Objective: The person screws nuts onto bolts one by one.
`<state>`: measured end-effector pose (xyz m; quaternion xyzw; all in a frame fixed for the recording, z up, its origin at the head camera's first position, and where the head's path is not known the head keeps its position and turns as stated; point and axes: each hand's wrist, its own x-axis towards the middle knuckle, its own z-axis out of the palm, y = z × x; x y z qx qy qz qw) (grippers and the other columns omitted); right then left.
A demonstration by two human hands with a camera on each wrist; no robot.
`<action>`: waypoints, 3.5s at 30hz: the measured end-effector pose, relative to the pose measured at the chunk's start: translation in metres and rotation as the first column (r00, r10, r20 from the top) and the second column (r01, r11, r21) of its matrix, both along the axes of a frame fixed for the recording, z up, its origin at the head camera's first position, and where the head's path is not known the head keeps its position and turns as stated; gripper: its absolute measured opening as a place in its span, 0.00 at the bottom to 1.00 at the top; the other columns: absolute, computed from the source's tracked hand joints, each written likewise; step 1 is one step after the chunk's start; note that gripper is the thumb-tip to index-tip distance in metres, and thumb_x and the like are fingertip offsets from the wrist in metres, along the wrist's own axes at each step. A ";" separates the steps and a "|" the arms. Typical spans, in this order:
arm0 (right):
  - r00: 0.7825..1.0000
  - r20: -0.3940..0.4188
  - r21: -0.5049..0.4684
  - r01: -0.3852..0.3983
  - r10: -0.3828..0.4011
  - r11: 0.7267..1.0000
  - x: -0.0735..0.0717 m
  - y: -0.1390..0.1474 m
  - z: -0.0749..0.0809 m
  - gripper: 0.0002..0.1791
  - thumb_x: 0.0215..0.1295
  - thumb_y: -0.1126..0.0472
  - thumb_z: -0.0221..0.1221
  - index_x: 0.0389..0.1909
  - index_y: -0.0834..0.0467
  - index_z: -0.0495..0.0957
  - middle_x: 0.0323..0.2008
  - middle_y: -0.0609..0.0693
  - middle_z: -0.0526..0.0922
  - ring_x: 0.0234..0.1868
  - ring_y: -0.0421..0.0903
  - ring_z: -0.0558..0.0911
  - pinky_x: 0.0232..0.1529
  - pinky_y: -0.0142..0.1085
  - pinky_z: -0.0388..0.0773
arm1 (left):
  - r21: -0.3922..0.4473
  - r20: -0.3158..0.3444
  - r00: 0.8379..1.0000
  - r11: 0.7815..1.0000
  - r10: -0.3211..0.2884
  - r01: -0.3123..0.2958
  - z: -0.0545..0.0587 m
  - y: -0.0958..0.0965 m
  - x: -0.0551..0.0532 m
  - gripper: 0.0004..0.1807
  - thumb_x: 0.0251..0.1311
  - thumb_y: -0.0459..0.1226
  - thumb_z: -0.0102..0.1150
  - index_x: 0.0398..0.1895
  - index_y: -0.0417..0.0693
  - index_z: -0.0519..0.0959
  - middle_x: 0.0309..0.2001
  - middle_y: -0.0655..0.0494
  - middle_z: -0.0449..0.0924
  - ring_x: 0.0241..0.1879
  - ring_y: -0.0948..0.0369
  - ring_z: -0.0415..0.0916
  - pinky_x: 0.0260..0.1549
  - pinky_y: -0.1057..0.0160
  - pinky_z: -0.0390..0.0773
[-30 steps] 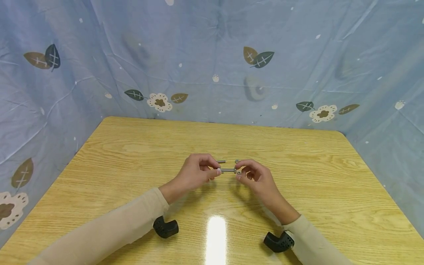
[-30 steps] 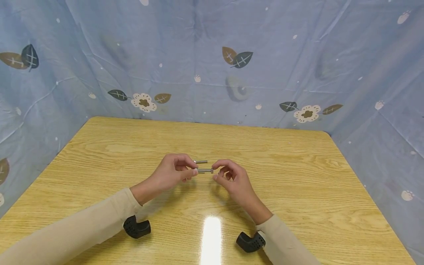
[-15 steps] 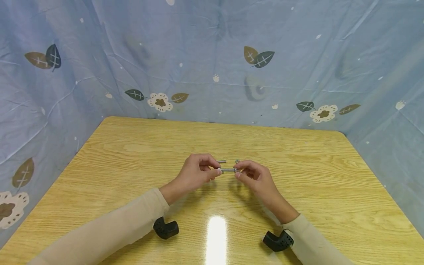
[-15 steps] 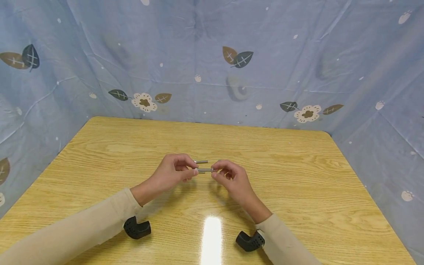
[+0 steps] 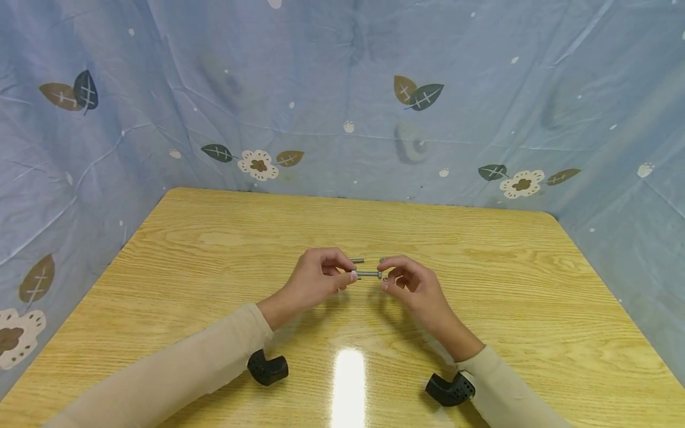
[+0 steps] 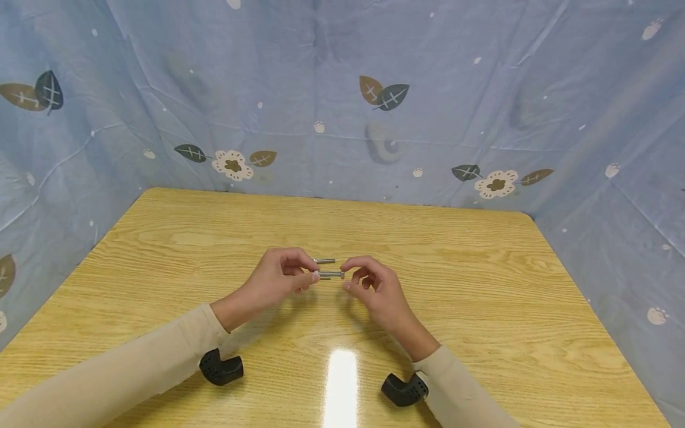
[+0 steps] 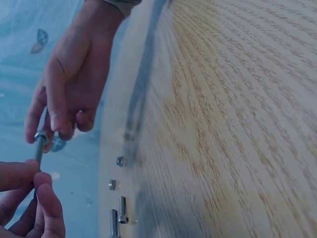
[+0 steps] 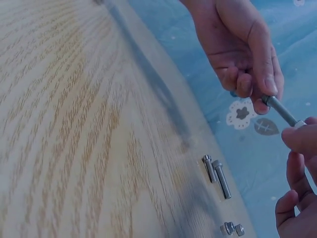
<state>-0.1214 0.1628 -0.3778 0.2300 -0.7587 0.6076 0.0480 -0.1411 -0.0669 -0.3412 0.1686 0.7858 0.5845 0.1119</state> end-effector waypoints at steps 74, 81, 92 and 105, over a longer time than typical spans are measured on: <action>0.996 0.069 0.031 0.058 -0.060 0.998 0.006 -0.002 0.000 0.12 0.71 0.64 0.54 0.51 0.64 0.75 0.47 0.58 0.77 0.36 0.44 0.75 0.38 0.35 0.75 | 0.021 0.003 1.000 1.000 -0.001 0.001 0.000 0.004 0.001 0.05 0.60 0.34 0.64 0.38 0.43 0.83 0.36 0.49 0.84 0.33 0.42 0.79 0.32 0.50 0.81; 0.996 -0.094 -0.022 0.010 -0.013 1.000 0.004 -0.003 -0.002 0.10 0.64 0.74 0.57 0.46 0.65 0.76 0.46 0.54 0.78 0.36 0.43 0.75 0.32 0.36 0.68 | 0.010 0.004 1.000 1.000 0.004 -0.004 -0.001 0.003 0.000 0.05 0.60 0.34 0.65 0.37 0.43 0.84 0.36 0.49 0.83 0.31 0.43 0.79 0.30 0.54 0.81; 0.999 0.023 -0.024 0.035 -0.035 0.999 0.004 -0.003 -0.002 0.09 0.69 0.68 0.55 0.46 0.67 0.77 0.38 0.49 0.80 0.35 0.45 0.79 0.36 0.33 0.77 | 0.020 0.002 1.000 1.000 -0.002 0.002 0.001 0.004 0.003 0.06 0.60 0.34 0.64 0.38 0.42 0.84 0.36 0.49 0.84 0.32 0.43 0.79 0.33 0.48 0.81; 0.999 -0.047 -0.047 0.012 -0.014 0.999 0.005 -0.005 0.000 0.14 0.67 0.72 0.56 0.53 0.65 0.73 0.49 0.55 0.76 0.37 0.44 0.76 0.36 0.33 0.76 | 0.031 0.000 1.000 1.000 -0.004 0.004 -0.001 0.005 0.001 0.05 0.60 0.34 0.64 0.38 0.43 0.83 0.37 0.49 0.84 0.32 0.44 0.80 0.33 0.48 0.81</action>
